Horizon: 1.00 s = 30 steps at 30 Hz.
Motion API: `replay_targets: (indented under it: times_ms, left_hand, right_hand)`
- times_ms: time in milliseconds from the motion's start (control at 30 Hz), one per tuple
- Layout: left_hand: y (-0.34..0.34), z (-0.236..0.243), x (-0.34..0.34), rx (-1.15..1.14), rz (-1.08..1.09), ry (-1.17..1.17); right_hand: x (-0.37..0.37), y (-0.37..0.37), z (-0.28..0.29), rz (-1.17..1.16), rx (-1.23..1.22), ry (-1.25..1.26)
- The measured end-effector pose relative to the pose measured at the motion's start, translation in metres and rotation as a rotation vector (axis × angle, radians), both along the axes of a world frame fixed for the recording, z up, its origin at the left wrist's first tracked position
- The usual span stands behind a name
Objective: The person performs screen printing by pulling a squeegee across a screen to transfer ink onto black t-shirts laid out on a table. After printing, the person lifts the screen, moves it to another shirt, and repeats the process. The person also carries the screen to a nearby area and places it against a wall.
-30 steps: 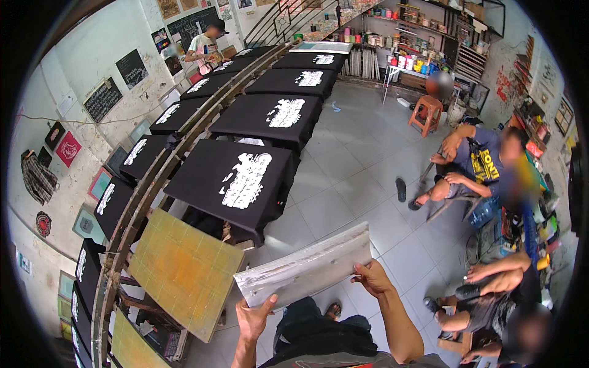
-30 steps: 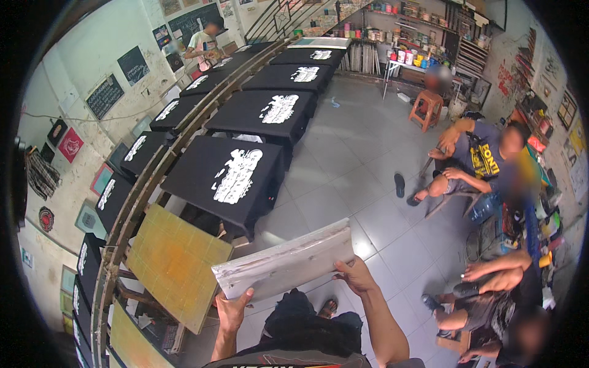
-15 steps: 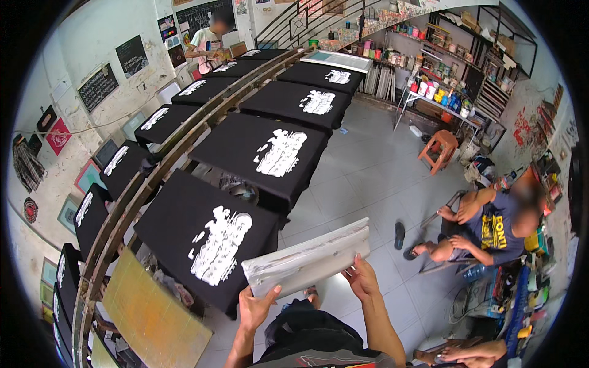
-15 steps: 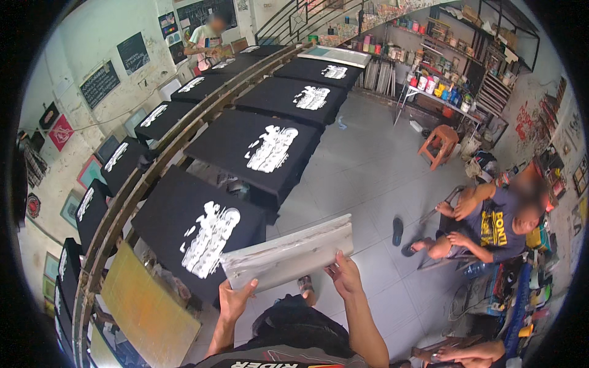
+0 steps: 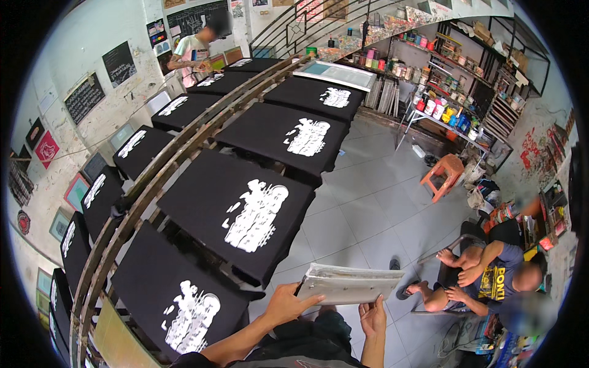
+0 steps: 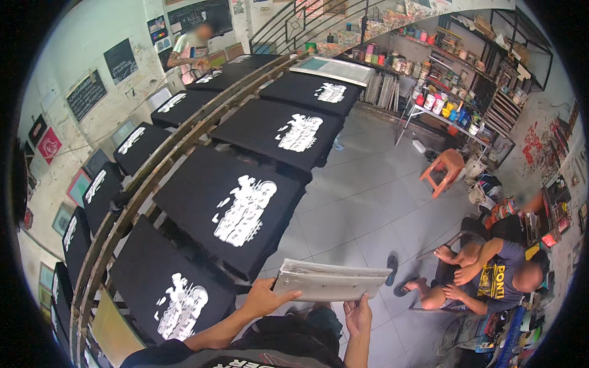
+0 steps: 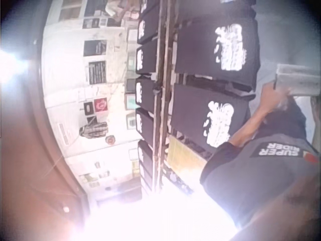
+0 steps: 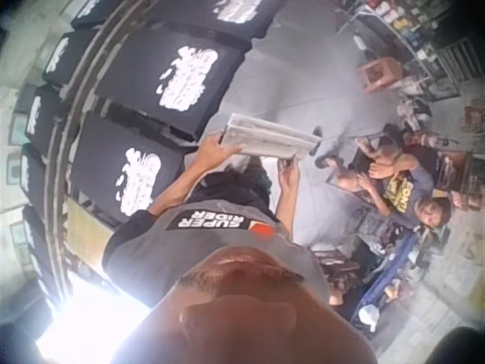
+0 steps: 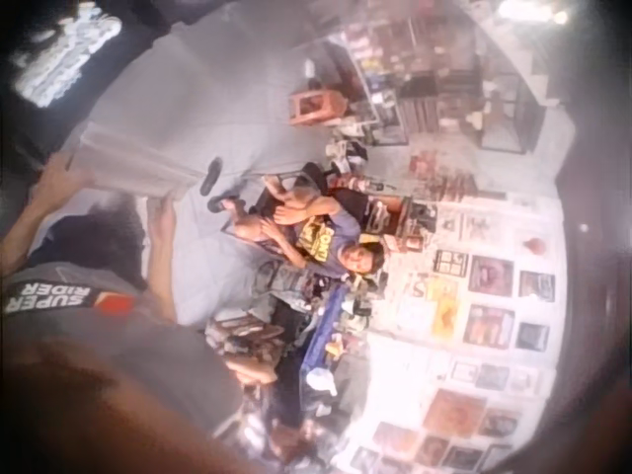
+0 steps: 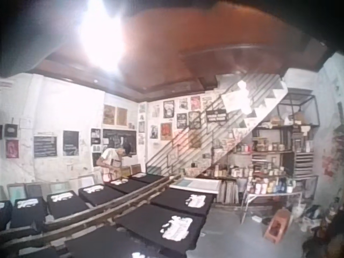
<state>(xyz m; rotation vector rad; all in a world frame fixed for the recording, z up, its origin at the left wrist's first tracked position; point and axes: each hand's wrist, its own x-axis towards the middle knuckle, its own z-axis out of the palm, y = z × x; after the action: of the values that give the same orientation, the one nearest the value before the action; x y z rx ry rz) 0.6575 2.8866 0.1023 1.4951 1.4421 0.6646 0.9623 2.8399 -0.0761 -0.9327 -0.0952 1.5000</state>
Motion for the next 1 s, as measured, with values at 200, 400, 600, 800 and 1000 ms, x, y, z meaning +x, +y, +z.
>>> replay_targets:
  times_ms: [200, 400, 600, 800, 1000]
  left_hand:
    - [0.115, -0.015, 0.059, -0.045, -0.03, 0.007]
    - [0.252, 0.001, 0.124, 0.063, 0.03, -0.006]
    - [0.358, 0.009, 0.173, 0.005, 0.154, -0.176]
    - [0.447, -0.011, 0.214, -0.168, 0.124, -0.372]
    - [0.567, -0.022, 0.27, -0.32, -0.03, -0.539]
  right_hand:
    - [0.049, 0.099, -0.012, -0.082, -0.073, 0.032]
    - [0.118, 0.267, 0.004, -0.052, 0.041, 0.0]
    - [0.188, 0.421, 0.032, 0.069, 0.241, -0.083]
    - [0.241, 0.511, 0.046, 0.022, 0.315, -0.109]
    - [0.303, 0.598, 0.038, -0.044, 0.272, -0.151]
